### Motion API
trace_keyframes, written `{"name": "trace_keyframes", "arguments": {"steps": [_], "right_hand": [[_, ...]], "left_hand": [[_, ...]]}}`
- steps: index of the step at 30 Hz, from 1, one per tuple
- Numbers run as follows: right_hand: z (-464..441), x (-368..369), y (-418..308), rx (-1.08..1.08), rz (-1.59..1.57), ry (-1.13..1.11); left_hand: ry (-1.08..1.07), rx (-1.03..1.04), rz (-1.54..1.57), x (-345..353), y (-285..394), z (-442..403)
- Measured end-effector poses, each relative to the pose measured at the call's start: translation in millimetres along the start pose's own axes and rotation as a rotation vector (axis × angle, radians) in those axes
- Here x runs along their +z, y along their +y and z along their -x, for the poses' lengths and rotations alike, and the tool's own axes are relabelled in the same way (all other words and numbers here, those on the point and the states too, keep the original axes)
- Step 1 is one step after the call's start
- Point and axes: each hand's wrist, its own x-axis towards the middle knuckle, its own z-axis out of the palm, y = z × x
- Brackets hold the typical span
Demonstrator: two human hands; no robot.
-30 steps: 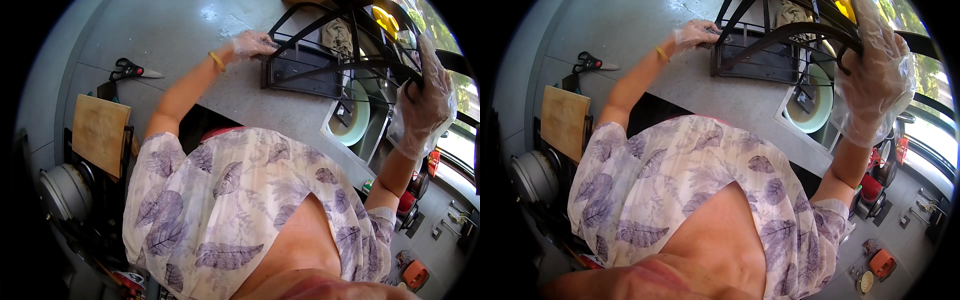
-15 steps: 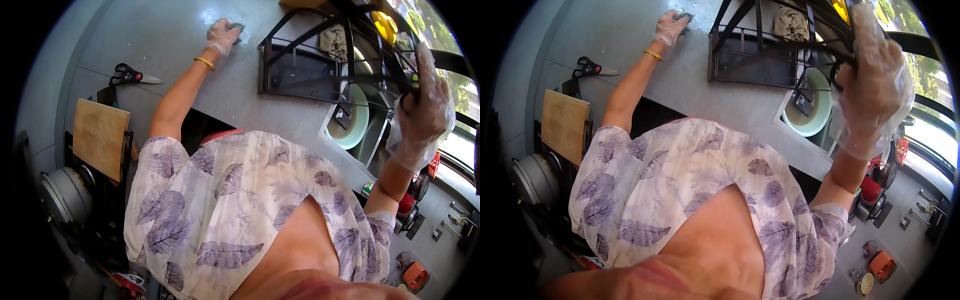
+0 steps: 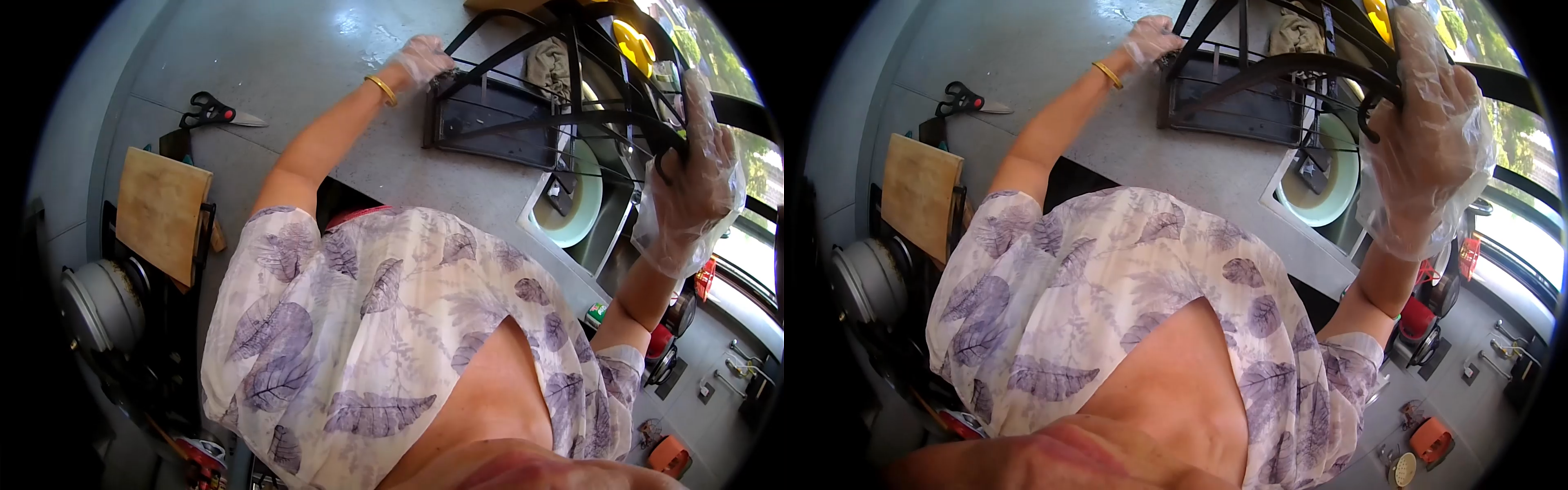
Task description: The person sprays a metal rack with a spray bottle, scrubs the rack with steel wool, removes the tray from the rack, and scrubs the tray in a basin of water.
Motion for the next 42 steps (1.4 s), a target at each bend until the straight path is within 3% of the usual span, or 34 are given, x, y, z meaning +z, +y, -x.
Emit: {"name": "trace_keyframes", "arguments": {"steps": [1, 4, 5, 8, 9, 12, 16, 19, 20, 22, 25, 28, 29, 32, 33, 36, 41, 42], "right_hand": [[0.4, 2.4, 2.1, -0.017, -0.002, 0.007], [0.1, 9.6, 9.2, -0.047, -0.036, 0.046], [-0.8, 9.6, 6.3, -0.044, -0.036, 0.049], [-3.8, 10.2, 3.6, -0.015, -0.047, 0.072], [-3.2, 10.2, 3.3, -0.001, -0.052, 0.075], [-4.7, 11.4, 3.1, 0.018, -0.064, 0.090], [-5.6, 10.5, -2.0, 0.069, -0.092, 0.099], [-6.9, 6.8, -2.1, 0.044, -0.065, 0.087], [-7.0, 5.6, -2.5, 0.040, -0.052, 0.081], [-8.9, 3.8, -2.8, 0.026, -0.041, 0.067], [-14.4, 1.2, -6.2, 0.031, -0.068, 0.031], [-12.3, 12.0, 2.7, 0.039, 0.013, 0.004], [-12.1, 14.7, 5.4, 0.039, 0.042, -0.004], [-9.8, 18.3, 8.3, 0.053, 0.096, -0.050], [-7.8, 17.7, 7.4, 0.053, 0.107, -0.069], [-12.2, 20.0, 5.8, 0.090, 0.145, -0.059], [-17.0, 15.4, -3.4, 0.103, 0.128, -0.004], [-17.3, 14.8, -3.2, 0.082, 0.118, 0.013]], "left_hand": [[-0.093, -0.090, -0.046, -6.4, -0.3, -8.2], [-0.272, -0.191, 0.222, -15.4, -22.5, -17.1], [-0.273, -0.139, 0.300, -12.2, -33.3, -20.7], [0.043, 0.771, -0.861, -17.8, -75.7, -29.5], [-0.421, 0.393, -1.273, -18.3, -88.0, -33.1], [-0.015, -0.357, 0.055, -46.4, -53.5, 12.7], [0.091, -0.183, 0.371, -40.7, -5.7, 28.5], [0.003, 0.001, 0.180, -7.7, 7.9, 35.9], [-0.051, -0.007, 0.489, 17.7, -7.4, 35.2], [0.097, -0.139, 0.253, 18.8, 0.8, 32.8], [0.279, -0.010, -0.173, 22.2, -1.1, 11.9], [0.442, 0.153, -0.019, 22.7, -2.5, 5.9], [0.469, 0.208, -0.109, 24.9, -16.2, 0.9], [0.234, 0.074, -0.125, 12.5, -33.1, -3.9], [0.314, 0.137, -0.129, 11.6, -33.9, -0.4], [0.515, -0.029, -0.366, 17.1, -82.4, -12.2], [0.400, 0.149, -0.027, -10.2, -1.8, 18.6], [0.377, 0.282, -0.152, -0.2, -5.3, 11.2]]}}
